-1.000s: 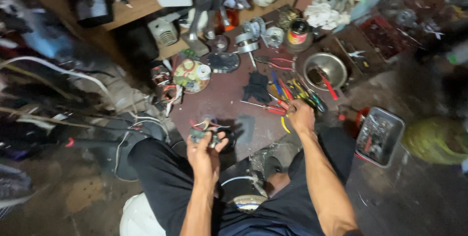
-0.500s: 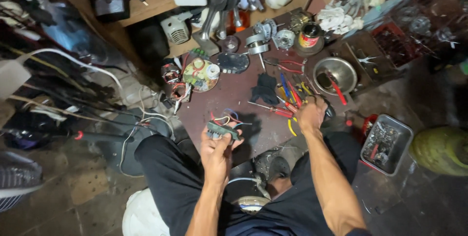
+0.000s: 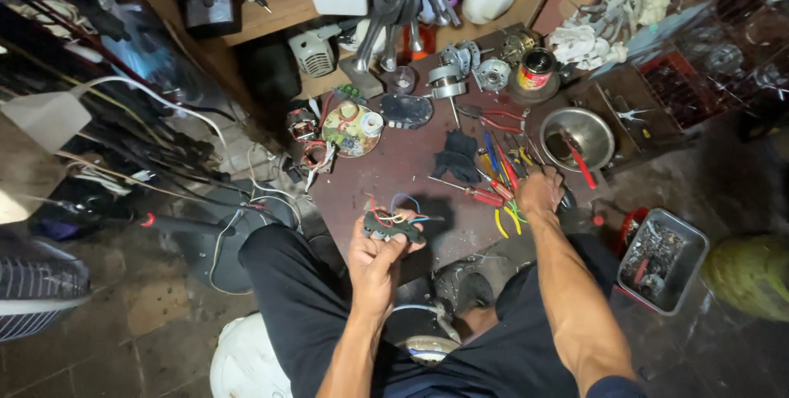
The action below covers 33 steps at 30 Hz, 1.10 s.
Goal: The person works on an electronic component, using a screwdriver and pliers to manipulate wires and small internal parts while holding the device housing.
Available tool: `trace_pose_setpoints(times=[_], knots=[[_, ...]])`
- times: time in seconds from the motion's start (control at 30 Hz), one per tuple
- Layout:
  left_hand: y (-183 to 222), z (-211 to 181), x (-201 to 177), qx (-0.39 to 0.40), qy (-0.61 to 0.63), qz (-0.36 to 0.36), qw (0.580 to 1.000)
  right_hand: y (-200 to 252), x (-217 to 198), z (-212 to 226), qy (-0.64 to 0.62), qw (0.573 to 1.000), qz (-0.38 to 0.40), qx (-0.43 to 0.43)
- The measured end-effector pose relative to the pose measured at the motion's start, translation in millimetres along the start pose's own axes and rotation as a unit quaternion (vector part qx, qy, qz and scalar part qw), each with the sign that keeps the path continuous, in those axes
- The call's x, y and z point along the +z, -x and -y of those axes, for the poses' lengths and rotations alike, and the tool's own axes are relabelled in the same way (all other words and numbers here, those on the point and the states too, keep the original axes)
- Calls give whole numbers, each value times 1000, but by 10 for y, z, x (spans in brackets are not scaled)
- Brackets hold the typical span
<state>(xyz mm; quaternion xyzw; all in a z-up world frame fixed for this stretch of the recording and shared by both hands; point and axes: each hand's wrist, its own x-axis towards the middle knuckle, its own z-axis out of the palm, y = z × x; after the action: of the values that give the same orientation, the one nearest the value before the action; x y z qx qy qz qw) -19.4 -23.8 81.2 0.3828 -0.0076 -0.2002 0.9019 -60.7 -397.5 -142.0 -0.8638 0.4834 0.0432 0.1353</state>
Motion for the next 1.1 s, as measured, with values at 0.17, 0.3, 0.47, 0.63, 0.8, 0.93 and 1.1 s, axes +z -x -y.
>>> trace_pose_setpoints(times=[0.17,0.3,0.47,0.63,0.8,0.93,1.1], knots=[[12,-23,9,-11,36,24,999,122,-156,148,23,1000,-5,-8],[34,-79,28,-27,42,32,998,244,-463,387,-28,997,49,47],[13,-89,-41,-34,5,39,999,38,-199,70,-14,995,-87,-37],[-17,-139,-68,-70,-8,-18,997,407,-847,385,-385,911,65,130],[-64,-32,-136,-55,-3,-32,998,1118,-1229,410,-683,698,170,132],[-81,35,-139,-67,-35,-37,996,1625,-1060,237,-817,496,286,-67],[-62,74,-90,-62,-80,-25,995,2111,-1134,575,-774,564,284,-42]])
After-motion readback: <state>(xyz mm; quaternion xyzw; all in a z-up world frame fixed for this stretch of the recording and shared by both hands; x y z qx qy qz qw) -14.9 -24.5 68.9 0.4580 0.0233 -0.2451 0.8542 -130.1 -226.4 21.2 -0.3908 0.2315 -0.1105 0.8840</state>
